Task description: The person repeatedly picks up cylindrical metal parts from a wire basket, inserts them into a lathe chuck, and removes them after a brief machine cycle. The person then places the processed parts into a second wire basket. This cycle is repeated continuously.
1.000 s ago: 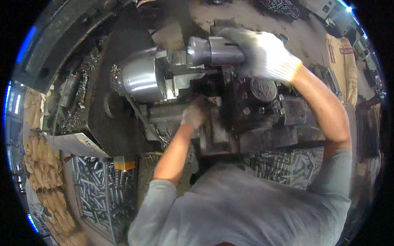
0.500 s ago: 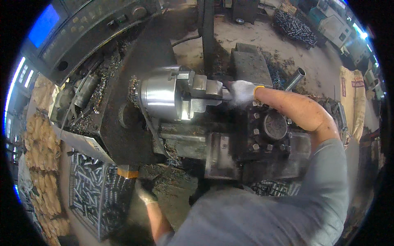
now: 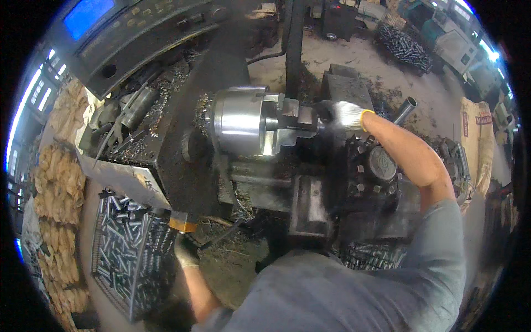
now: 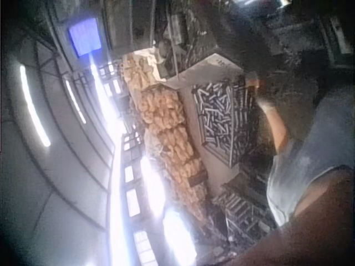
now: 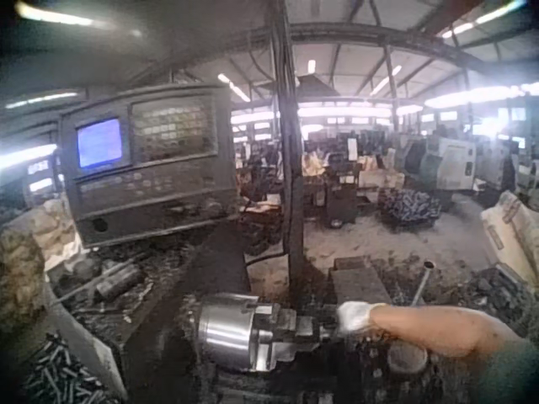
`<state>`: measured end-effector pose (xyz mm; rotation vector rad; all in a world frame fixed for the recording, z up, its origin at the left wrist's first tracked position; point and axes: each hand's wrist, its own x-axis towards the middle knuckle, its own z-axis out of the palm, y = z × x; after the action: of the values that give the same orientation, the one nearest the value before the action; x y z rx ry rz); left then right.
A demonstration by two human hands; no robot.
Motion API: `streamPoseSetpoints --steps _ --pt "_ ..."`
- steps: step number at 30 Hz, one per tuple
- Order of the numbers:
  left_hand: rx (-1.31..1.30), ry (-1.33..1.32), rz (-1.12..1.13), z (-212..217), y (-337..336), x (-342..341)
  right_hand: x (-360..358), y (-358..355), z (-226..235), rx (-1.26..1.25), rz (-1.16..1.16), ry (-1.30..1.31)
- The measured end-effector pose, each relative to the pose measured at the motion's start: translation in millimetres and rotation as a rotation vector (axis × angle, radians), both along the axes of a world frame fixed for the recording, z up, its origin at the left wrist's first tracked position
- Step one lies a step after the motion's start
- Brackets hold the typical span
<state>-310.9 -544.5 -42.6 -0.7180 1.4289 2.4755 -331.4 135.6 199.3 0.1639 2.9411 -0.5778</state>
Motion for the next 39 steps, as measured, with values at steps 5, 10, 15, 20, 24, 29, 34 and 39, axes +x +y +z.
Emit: streamPoseSetpoints --steps 5,10,15,20,24,29,34,39 --pt "-0.761 0.156 0.084 7.4 13.5 8.1 115.5 -44.8 77.8 -0.085 -0.338 0.468" --pt "-1.413 1.083 0.298 166.1 105.6 6.3 239.2 -146.4 68.7 -0.260 -0.313 0.626" --pt "-1.504 1.515 0.025 315.8 253.9 -109.7 256.8 -193.8 -1.0 -0.646 -0.196 0.376" --pt "-1.887 0.959 -0.267 391.3 354.7 -226.8 258.4 -193.9 -60.8 -0.658 -0.048 0.276" --pt "-1.784 1.074 -0.183 393.7 373.4 -214.6 275.2 -193.3 -95.3 -0.678 0.005 0.163" --pt "-1.701 1.363 -0.441 268.2 293.5 -31.2 259.0 -227.4 -130.9 -0.984 0.007 -0.043" --pt "-1.272 0.409 -0.479 75.9 78.9 207.9 236.3 -310.0 -150.9 -0.815 0.303 -0.246" --pt "-1.162 -0.685 0.715 -93.5 -166.2 629.0 261.1 -469.7 -177.0 -0.787 0.626 -0.470"
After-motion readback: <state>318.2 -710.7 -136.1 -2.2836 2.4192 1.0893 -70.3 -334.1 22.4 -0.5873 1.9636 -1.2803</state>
